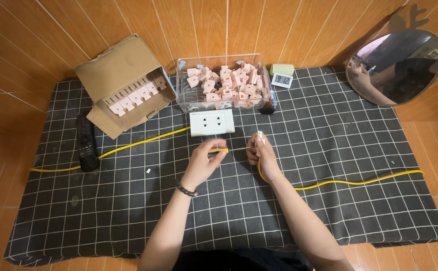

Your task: The person assembles small pink electrical components on a table. They use a screwdriver to tighten screws on the components and connect a yellow wire to them. The person handles the components one at a time, placing them into a cardboard box after assembly.

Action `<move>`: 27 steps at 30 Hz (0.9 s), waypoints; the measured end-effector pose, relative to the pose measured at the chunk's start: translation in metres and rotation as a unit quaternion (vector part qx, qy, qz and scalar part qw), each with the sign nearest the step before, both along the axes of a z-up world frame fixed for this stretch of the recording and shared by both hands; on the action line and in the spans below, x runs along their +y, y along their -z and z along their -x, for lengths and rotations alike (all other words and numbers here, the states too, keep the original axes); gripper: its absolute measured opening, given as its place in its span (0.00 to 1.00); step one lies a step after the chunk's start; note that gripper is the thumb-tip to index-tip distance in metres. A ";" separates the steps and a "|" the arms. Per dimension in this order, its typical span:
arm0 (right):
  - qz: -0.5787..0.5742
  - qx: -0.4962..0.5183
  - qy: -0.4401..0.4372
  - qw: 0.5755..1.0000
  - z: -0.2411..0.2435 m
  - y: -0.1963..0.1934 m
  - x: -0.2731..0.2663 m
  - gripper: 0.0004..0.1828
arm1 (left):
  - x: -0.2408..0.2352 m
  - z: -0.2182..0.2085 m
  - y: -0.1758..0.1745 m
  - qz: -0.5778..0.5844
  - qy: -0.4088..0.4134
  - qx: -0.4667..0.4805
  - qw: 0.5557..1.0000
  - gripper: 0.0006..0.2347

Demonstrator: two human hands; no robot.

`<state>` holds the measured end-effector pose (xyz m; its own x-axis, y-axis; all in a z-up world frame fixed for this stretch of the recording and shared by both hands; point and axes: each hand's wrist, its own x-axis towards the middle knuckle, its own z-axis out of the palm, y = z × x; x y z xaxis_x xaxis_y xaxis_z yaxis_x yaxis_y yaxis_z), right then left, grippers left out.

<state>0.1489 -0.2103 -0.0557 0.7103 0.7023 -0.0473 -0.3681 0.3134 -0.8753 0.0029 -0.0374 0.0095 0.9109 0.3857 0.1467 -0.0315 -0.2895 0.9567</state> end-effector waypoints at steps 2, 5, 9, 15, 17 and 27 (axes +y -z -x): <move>0.003 0.003 0.000 1.000 0.000 0.003 -0.001 0.16 | 0.004 0.002 -0.003 0.018 0.008 -0.006 1.000 0.10; 0.008 0.011 -0.002 1.000 0.000 0.003 0.000 0.16 | -0.002 0.002 0.002 0.044 -0.028 0.029 0.998 0.08; 0.015 0.009 -0.001 1.000 0.000 -0.003 0.000 0.16 | -0.002 -0.003 0.026 0.031 -0.041 0.079 0.996 0.15; 0.012 0.023 -0.001 1.000 0.004 -0.007 0.001 0.16 | 0.006 0.001 0.016 0.055 0.000 -0.021 0.998 0.07; 0.009 0.022 0.002 1.000 0.003 -0.008 0.002 0.16 | -0.001 0.001 0.015 0.054 -0.026 0.018 0.998 0.08; 0.011 0.025 0.003 1.000 0.001 -0.001 -0.001 0.15 | -0.001 0.001 0.015 0.039 -0.023 -0.028 0.999 0.06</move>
